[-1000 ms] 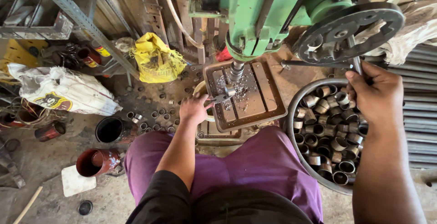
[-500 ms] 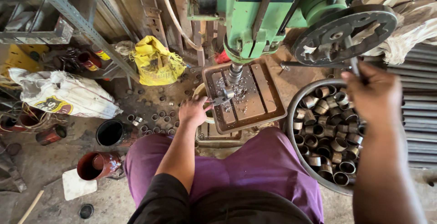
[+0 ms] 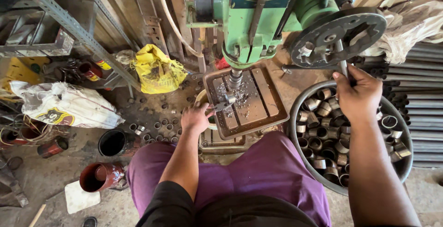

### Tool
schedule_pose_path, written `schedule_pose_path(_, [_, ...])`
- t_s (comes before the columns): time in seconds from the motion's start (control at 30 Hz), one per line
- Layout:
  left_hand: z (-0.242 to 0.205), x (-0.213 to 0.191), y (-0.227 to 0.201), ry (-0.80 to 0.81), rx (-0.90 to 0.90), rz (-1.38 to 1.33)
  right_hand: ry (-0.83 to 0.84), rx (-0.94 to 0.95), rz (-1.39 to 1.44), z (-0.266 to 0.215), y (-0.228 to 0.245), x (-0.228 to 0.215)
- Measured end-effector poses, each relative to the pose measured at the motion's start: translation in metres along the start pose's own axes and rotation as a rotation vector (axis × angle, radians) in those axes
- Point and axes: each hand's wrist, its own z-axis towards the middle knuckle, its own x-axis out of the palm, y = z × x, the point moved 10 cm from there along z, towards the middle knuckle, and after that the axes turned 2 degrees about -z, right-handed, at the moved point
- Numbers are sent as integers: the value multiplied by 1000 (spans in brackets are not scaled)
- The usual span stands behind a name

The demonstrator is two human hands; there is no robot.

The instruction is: The person operates a drill press to drill holes into small metal cylindrical parts. They pick up a part from a large metal bowl, place it on the drill press table, lower the drill bit to machine the part, and then place the finished part into a tray.

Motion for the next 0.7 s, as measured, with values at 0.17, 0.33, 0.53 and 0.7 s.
schedule_pose_path(0.17, [1, 2, 1, -49, 21, -8, -36, -1, 16, 0, -3, 1])
schedule_pose_path(0.33, [2, 10, 3, -56, 10, -24, -28, -27, 54, 1, -4, 3])
schedule_pose_path(0.53, [-1, -1, 0, -128, 52, -10, -50, -32, 1, 0, -1, 4])
schedule_pose_path(0.7, [-1, 0, 0, -148, 42, -49, -64, -76, -30, -1, 1, 6])
